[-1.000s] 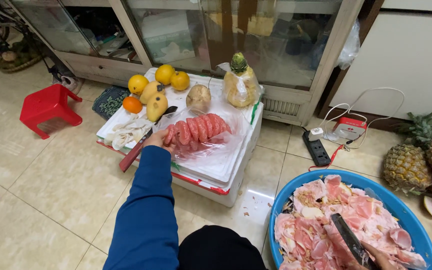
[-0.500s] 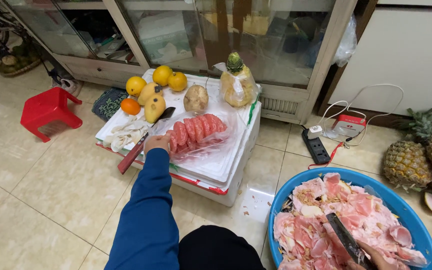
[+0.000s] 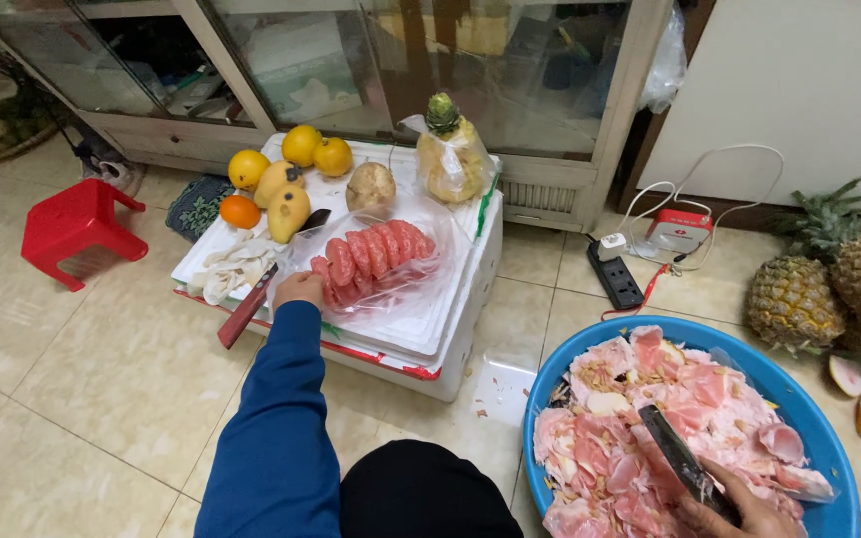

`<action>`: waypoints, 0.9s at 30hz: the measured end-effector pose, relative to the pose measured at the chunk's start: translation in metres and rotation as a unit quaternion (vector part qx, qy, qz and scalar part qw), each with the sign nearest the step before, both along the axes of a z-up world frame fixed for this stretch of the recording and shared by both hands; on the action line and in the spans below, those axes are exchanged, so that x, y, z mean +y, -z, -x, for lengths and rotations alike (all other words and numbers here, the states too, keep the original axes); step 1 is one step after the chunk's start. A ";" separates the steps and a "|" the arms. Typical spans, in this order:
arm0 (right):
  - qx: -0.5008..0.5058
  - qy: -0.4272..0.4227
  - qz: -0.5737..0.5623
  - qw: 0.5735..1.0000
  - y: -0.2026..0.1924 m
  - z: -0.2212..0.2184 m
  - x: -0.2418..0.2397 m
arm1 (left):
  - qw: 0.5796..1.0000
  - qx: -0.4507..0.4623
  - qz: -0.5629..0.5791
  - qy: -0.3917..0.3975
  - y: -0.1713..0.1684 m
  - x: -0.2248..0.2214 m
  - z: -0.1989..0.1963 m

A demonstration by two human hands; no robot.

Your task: Peeling and segmenting pomelo fruit using a knife and hands

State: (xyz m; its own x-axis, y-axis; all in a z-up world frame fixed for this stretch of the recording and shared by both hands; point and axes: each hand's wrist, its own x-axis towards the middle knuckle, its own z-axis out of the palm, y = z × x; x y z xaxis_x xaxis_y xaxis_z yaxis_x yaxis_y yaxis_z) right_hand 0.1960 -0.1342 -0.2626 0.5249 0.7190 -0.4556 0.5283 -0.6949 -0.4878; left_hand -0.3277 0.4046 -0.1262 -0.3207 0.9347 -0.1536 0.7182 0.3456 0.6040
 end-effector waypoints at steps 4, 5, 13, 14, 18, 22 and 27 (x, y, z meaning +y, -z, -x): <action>0.030 0.040 0.005 0.999 -0.017 0.010 0.003 | 0.999 -0.013 -0.035 -0.004 0.004 -0.004 0.003; 0.023 0.025 -0.006 0.999 -0.015 0.010 0.004 | 0.997 0.025 -0.075 0.025 0.019 0.005 0.011; 0.013 0.051 -0.062 0.997 -0.070 0.027 0.000 | 0.960 0.141 -0.214 0.112 0.080 0.045 0.038; 0.046 0.056 -0.139 0.988 -0.083 0.027 0.002 | 0.962 0.136 -0.204 0.123 0.078 0.045 0.043; 0.257 0.198 -0.239 0.915 -0.154 0.037 0.014 | 0.967 0.121 -0.187 0.127 0.055 0.028 0.042; 0.376 0.210 -0.303 0.850 -0.150 0.030 0.010 | 0.966 0.094 -0.187 0.152 0.007 -0.009 0.032; 0.382 0.233 -0.316 0.837 -0.135 0.028 0.005 | 0.861 0.132 -0.415 0.263 -0.070 -0.053 -0.008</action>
